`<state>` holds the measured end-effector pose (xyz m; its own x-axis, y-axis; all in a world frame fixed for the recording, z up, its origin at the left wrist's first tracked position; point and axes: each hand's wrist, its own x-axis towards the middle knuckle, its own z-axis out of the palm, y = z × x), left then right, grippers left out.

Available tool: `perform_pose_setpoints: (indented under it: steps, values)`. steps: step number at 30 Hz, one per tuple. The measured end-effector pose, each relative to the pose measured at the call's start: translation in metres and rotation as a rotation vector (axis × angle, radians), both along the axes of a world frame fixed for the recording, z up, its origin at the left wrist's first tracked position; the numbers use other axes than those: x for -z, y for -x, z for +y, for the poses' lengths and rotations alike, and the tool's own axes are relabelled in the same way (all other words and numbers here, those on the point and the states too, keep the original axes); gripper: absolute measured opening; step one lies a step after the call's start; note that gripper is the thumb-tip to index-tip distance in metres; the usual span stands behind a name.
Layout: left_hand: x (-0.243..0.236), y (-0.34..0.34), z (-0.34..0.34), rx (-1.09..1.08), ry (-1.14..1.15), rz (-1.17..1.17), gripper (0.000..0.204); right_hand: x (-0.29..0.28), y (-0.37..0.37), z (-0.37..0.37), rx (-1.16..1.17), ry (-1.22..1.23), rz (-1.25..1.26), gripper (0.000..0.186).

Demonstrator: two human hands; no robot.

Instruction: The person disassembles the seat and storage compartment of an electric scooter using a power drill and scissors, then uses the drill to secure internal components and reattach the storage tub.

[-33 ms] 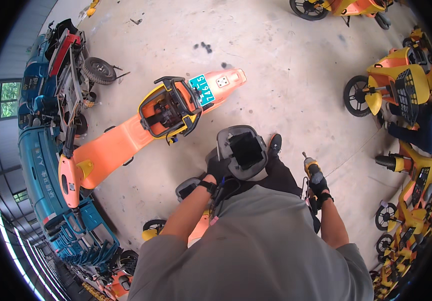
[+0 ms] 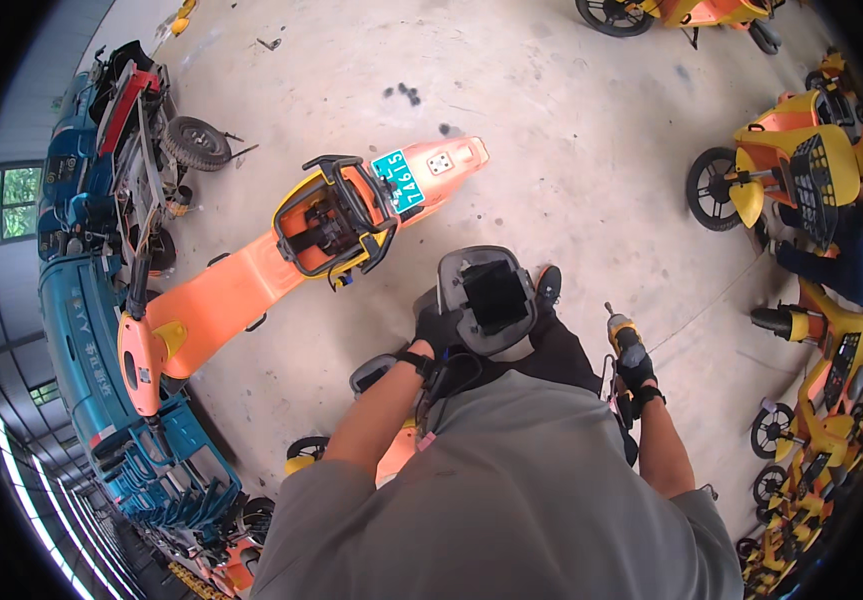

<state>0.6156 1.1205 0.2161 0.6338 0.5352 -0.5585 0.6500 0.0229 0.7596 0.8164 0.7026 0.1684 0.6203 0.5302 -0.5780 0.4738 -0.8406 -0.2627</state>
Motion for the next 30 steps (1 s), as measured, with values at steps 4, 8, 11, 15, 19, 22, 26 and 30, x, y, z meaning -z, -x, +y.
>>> perform_pose_setpoints:
  steps: [4, 8, 11, 15, 19, 22, 26, 30]
  values:
    - [0.055, -0.066, 0.005, 0.027, -0.141, 0.22, 0.029, -0.025, -0.021, -0.003, 0.191, 0.022, 0.091, 0.026]
    - [0.103, -0.142, 0.003, 0.072, -0.06, 0.18, 0.026, -0.036, -0.032, -0.014, 0.34, 0.082, 0.161, 0.039]
    - [0.084, -0.215, 0.0, -0.016, 0.177, 0.105, 0.027, -0.043, -0.033, -0.013, 0.376, -0.035, 0.08, 0.037]
    - [0.159, -0.255, 0.014, -0.042, 0.337, 0.037, 0.02, -0.055, -0.034, -0.002, 0.354, 0.116, 0.157, 0.032]
    - [0.229, -0.272, 0.029, -0.097, 0.355, 0.125, 0.023, -0.053, -0.016, 0.0, 0.594, 0.021, 0.158, 0.031]
    - [0.246, -0.268, 0.044, -0.172, 0.24, 0.097, 0.02, -0.048, -0.004, 0.007, 0.723, -0.002, 0.195, 0.031]
    - [0.34, -0.178, 0.082, -0.284, 0.211, 0.29, 0.021, -0.039, 0.009, 0.02, 0.809, -0.036, 0.26, 0.03]
    - [0.325, -0.188, 0.055, -0.187, 0.146, 0.379, 0.028, -0.041, 0.013, 0.027, 0.888, -0.076, 0.285, 0.03]
